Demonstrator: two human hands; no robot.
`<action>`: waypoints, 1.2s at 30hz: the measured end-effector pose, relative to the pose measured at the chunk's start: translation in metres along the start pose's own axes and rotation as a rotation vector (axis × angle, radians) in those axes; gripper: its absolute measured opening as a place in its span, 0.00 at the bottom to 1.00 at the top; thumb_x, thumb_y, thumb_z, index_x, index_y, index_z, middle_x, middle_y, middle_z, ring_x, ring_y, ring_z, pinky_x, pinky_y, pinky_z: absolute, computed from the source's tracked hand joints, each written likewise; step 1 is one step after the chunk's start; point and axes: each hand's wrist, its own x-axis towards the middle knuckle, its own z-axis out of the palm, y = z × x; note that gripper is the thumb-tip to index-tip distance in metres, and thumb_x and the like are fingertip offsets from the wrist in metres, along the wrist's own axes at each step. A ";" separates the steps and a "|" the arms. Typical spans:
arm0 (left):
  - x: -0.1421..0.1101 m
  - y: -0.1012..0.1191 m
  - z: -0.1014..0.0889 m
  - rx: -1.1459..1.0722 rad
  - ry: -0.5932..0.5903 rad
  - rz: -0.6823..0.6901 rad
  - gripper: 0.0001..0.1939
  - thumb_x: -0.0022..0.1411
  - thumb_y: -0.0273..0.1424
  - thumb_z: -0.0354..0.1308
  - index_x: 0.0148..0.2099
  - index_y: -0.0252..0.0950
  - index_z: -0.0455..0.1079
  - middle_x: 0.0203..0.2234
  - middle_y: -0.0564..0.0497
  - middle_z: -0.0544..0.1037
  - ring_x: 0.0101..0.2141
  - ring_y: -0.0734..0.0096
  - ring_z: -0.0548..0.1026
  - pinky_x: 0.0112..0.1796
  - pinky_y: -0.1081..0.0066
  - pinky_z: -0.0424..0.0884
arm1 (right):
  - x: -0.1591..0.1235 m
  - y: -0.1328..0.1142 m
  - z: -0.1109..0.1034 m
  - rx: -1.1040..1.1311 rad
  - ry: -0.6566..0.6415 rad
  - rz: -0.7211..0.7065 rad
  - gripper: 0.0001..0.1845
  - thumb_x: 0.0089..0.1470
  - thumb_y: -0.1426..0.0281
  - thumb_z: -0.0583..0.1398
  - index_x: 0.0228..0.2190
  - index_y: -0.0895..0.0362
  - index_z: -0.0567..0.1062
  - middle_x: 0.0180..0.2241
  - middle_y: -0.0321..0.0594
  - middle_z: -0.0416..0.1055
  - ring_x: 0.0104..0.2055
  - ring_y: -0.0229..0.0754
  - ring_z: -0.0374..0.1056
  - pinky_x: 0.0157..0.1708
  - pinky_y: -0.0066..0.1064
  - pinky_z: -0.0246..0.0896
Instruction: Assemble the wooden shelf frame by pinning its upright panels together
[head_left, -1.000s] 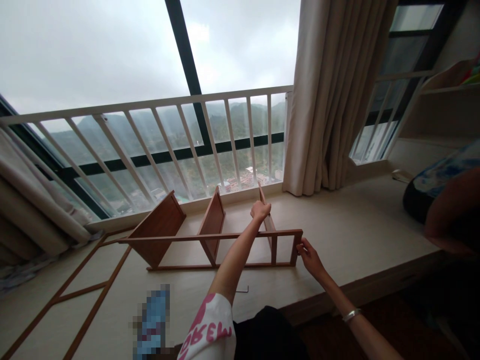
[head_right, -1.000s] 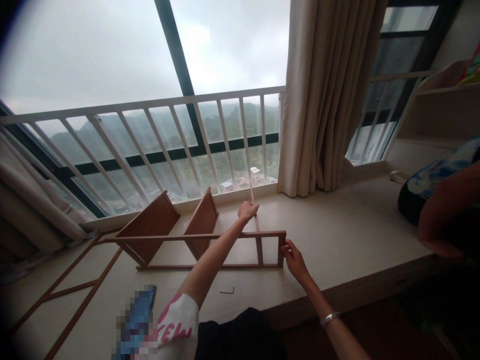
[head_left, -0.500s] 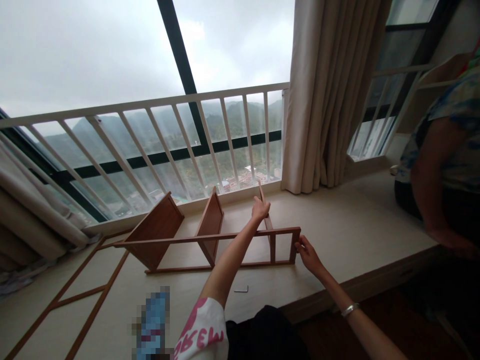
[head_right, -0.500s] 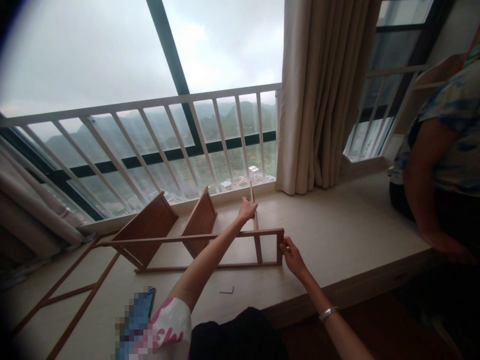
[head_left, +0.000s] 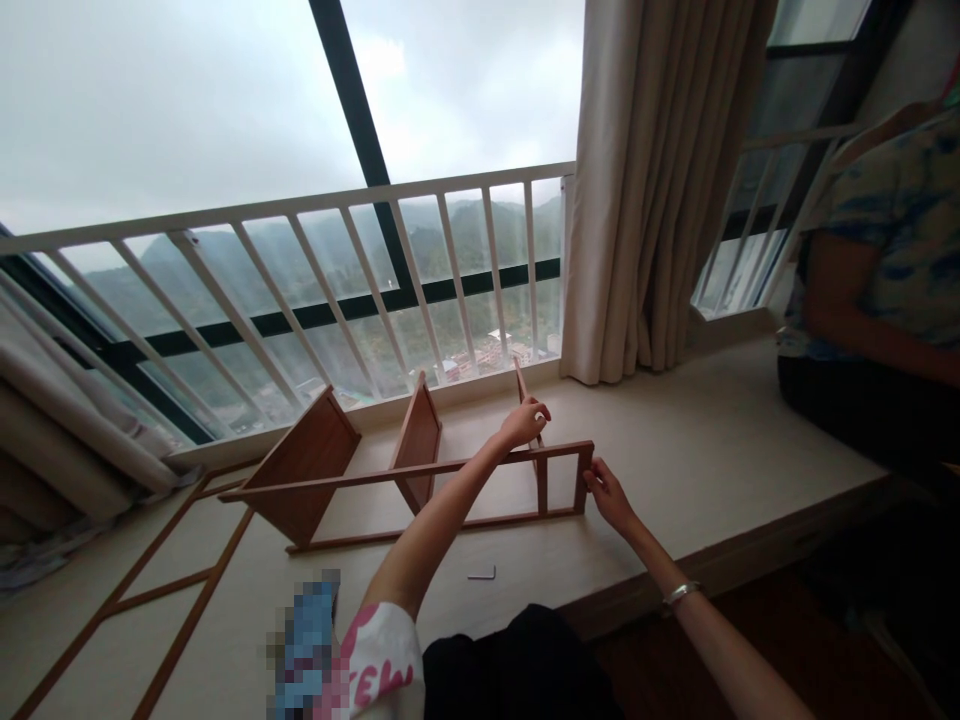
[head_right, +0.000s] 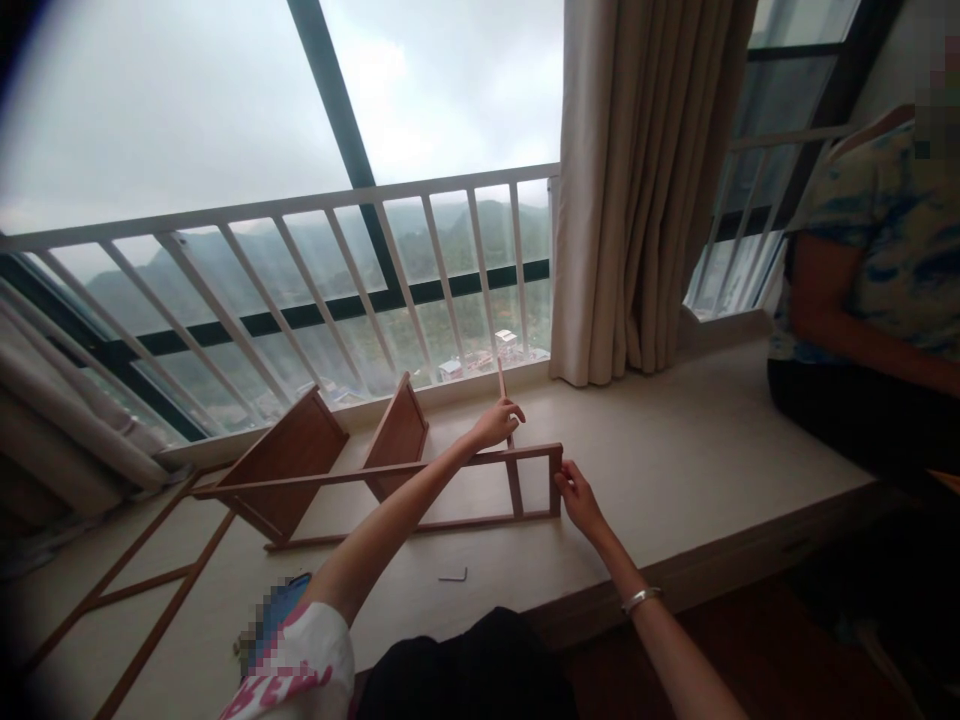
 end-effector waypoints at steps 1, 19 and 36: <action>-0.002 -0.001 0.000 -0.037 -0.028 0.039 0.11 0.55 0.29 0.45 0.36 0.36 0.67 0.37 0.50 0.64 0.32 0.74 0.67 0.36 0.73 0.63 | 0.000 0.000 0.000 0.004 0.005 -0.001 0.18 0.48 0.55 0.50 0.34 0.55 0.63 0.30 0.37 0.64 0.30 0.38 0.61 0.27 0.28 0.58; -0.015 -0.007 -0.005 -0.332 -0.077 0.173 0.17 0.54 0.40 0.49 0.29 0.29 0.69 0.27 0.50 0.66 0.30 0.77 0.65 0.37 0.74 0.61 | -0.004 0.001 0.007 0.010 0.085 0.021 0.21 0.45 0.53 0.52 0.37 0.55 0.65 0.32 0.40 0.66 0.33 0.40 0.62 0.30 0.31 0.60; -0.022 -0.010 -0.004 -0.366 -0.027 0.071 0.14 0.51 0.38 0.51 0.32 0.30 0.65 0.22 0.54 0.65 0.25 0.79 0.62 0.27 0.77 0.59 | -0.010 -0.107 0.004 -0.228 0.513 -0.214 0.12 0.51 0.65 0.49 0.34 0.56 0.67 0.36 0.43 0.66 0.38 0.41 0.62 0.40 0.36 0.55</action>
